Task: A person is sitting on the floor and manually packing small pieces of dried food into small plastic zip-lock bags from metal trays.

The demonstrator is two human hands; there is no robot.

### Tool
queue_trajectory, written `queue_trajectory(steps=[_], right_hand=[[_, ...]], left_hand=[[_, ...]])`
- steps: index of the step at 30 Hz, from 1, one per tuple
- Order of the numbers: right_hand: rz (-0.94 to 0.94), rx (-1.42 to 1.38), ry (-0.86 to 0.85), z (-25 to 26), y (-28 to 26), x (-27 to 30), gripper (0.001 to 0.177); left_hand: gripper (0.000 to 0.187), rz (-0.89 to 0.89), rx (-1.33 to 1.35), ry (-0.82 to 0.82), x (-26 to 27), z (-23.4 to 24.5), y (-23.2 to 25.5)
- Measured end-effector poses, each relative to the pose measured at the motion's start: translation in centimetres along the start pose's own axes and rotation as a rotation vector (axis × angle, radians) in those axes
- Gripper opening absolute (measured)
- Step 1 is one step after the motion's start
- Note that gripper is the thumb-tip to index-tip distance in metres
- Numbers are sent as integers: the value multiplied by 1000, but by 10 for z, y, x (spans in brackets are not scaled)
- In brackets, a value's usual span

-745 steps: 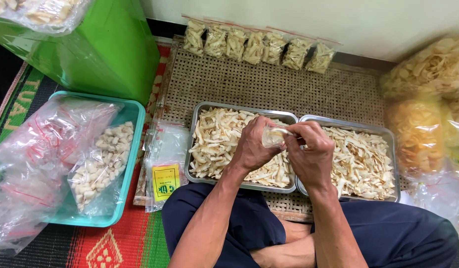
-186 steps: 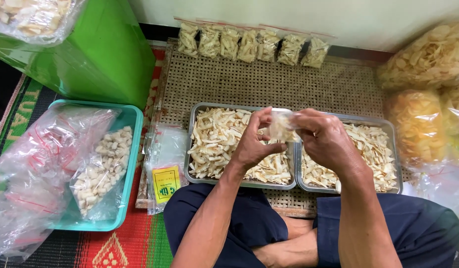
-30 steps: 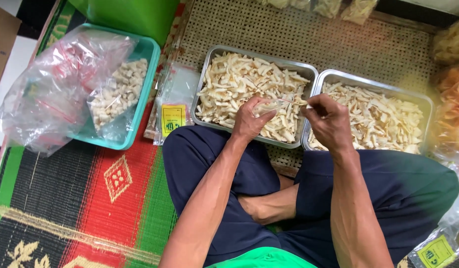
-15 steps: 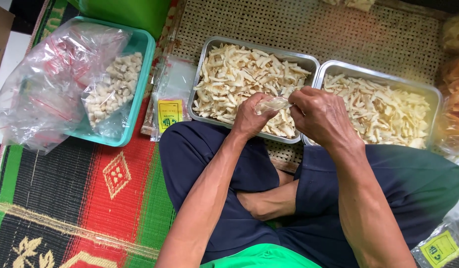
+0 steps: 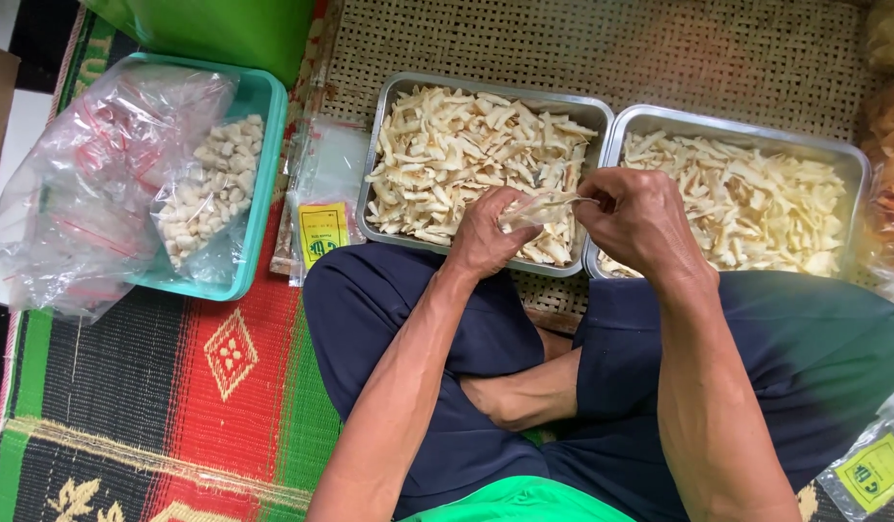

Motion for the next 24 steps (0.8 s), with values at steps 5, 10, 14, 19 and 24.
queue_trajectory(steps=[5,10,14,19,24], right_hand=[[84,99,4,-1,-3,2,11],[140,209,-8,-4,-14,0,12],[95,170,-98,0,-31,-2,13],[73,79,-165,1,-41,-4,17],[61,-52,-133,2,-49,-5,24]], left_hand=[[35,23,25,10,3,-5,7],[32,43,42,-37,4,0,18],[31,26,46,-89,4,-1,15],[33,44,53,-82,6,0,17],[36,84,122,-32,7,-4,13]])
Point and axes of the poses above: each hand's wrist, its own x-axis away from the middle knuckle, its own z-axis out of the back of the hand, y = z × x, the point moved 1 cm from there along -x, towards the middle knuckle
